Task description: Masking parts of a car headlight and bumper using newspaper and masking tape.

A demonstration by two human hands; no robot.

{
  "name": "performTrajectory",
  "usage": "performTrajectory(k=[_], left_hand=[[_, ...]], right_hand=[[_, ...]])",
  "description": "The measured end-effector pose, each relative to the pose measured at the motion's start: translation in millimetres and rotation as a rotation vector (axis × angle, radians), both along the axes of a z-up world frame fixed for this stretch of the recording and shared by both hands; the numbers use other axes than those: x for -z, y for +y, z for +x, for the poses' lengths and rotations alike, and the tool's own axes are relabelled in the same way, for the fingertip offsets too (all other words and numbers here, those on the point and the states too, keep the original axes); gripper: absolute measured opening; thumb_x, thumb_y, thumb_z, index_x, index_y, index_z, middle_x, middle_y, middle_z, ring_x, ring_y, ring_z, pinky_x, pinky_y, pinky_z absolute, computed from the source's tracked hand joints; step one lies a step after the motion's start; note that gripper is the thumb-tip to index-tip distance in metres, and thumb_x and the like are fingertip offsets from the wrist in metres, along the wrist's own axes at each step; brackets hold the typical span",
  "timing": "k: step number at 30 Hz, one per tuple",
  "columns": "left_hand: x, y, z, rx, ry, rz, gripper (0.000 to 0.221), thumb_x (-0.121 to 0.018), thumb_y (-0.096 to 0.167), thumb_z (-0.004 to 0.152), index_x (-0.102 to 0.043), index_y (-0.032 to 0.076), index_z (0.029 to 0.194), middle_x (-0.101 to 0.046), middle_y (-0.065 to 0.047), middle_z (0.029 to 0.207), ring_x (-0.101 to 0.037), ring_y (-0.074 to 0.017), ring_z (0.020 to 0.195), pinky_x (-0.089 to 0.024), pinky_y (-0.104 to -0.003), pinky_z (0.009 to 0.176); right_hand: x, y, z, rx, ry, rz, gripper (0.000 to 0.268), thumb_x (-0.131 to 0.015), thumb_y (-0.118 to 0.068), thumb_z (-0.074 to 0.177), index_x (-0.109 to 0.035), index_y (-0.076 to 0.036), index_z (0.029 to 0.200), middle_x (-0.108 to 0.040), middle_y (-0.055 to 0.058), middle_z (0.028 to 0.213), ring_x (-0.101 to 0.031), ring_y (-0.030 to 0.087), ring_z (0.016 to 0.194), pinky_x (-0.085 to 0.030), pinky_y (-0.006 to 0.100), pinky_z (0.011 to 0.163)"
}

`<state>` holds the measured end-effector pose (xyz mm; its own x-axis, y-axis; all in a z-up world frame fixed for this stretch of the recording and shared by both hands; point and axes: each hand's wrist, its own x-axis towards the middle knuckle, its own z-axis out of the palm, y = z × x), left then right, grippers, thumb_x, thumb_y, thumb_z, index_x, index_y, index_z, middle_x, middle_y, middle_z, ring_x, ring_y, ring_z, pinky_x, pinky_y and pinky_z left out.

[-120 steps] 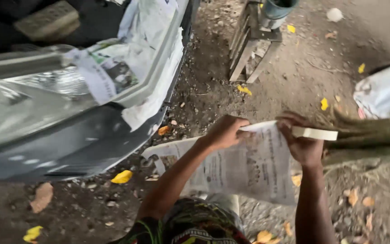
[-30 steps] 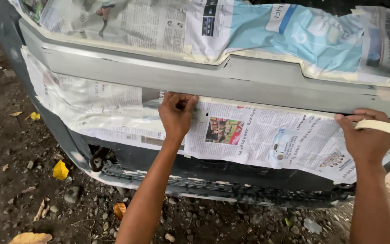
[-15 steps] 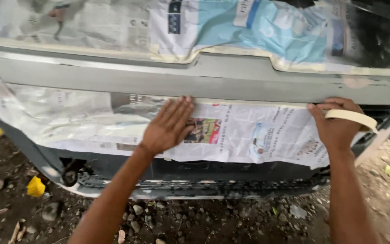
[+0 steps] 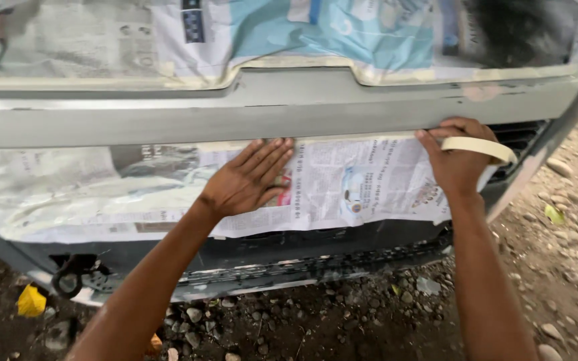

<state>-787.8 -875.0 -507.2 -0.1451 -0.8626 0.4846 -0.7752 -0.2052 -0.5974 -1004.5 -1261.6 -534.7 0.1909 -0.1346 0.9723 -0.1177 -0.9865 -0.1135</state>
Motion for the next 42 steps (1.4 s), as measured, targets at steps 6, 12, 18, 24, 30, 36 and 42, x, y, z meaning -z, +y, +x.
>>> performTrajectory(k=[6,12,18,24,30,36,42], left_hand=[[1.9,-56.3,-25.5,-0.035,-0.119,0.036,0.078,-0.032,0.059,0.107,-0.027,0.005,0.163,-0.025,-0.008,0.170,-0.023,-0.0221,0.157,-0.015,-0.039,0.129],[7.9,-103.4,-41.3,0.005,-0.044,0.057,0.078,-0.034,0.056,0.106,-0.025,0.003,0.162,-0.023,-0.010,0.170,-0.021,-0.0232,0.157,-0.014,-0.039,0.129],[11.3,-132.2,-53.8,0.018,0.004,0.066,0.079,-0.037,0.055,0.105,-0.024,0.001,0.162,-0.022,-0.011,0.171,-0.018,-0.0233,0.157,-0.012,-0.039,0.128],[17.2,-169.2,-66.1,0.030,0.017,0.060,0.079,-0.038,0.054,0.105,-0.024,0.001,0.162,-0.021,-0.012,0.171,-0.018,-0.0238,0.157,-0.011,-0.040,0.129],[18.8,-204.1,-83.4,0.018,0.005,0.078,0.081,-0.040,0.054,0.104,-0.024,-0.001,0.162,-0.020,-0.013,0.171,-0.017,-0.0251,0.158,-0.010,-0.041,0.129],[24.5,-214.2,-88.5,-0.076,-0.047,0.079,0.080,-0.038,0.053,0.105,-0.020,0.002,0.163,-0.016,-0.011,0.172,-0.013,-0.0249,0.158,-0.007,-0.042,0.128],[21.4,-215.2,-96.3,-0.112,0.037,0.117,0.078,-0.037,0.051,0.105,-0.015,0.005,0.164,-0.010,-0.008,0.173,-0.009,-0.0226,0.158,-0.005,-0.041,0.128]], right_hand=[[-3.8,2.2,-1.6,-0.129,-0.044,0.088,0.024,-0.097,-0.025,0.088,-0.077,-0.010,0.089,-0.068,0.001,0.107,-0.064,0.024,0.101,-0.048,0.040,0.091],[-11.2,11.7,-5.7,-0.016,-0.032,0.084,0.023,-0.096,-0.025,0.083,-0.079,-0.010,0.087,-0.068,0.002,0.103,-0.061,0.025,0.099,-0.045,0.041,0.090],[-11.1,7.5,-10.2,-0.037,0.025,0.107,0.023,-0.094,-0.026,0.087,-0.079,-0.010,0.093,-0.073,-0.006,0.103,-0.062,0.021,0.100,-0.044,0.041,0.097],[-18.7,12.7,-10.2,-0.055,-0.008,0.102,0.023,-0.092,-0.026,0.087,-0.077,-0.010,0.092,-0.072,-0.004,0.098,-0.063,0.020,0.099,-0.044,0.040,0.098],[-18.1,12.6,-8.9,-0.021,-0.019,0.087,0.022,-0.092,-0.027,0.085,-0.077,-0.011,0.088,-0.072,-0.005,0.097,-0.064,0.022,0.098,-0.043,0.040,0.097],[-15.1,-1.8,-17.6,0.041,-0.034,0.020,0.022,-0.094,-0.029,0.084,-0.079,-0.014,0.086,-0.072,-0.003,0.095,-0.067,0.019,0.096,-0.043,0.042,0.098],[16.8,-79.6,-51.8,-0.111,0.019,0.228,0.023,-0.084,-0.023,0.097,-0.078,-0.008,0.113,-0.074,0.009,0.120,-0.069,0.023,0.115,-0.054,0.039,0.102]])
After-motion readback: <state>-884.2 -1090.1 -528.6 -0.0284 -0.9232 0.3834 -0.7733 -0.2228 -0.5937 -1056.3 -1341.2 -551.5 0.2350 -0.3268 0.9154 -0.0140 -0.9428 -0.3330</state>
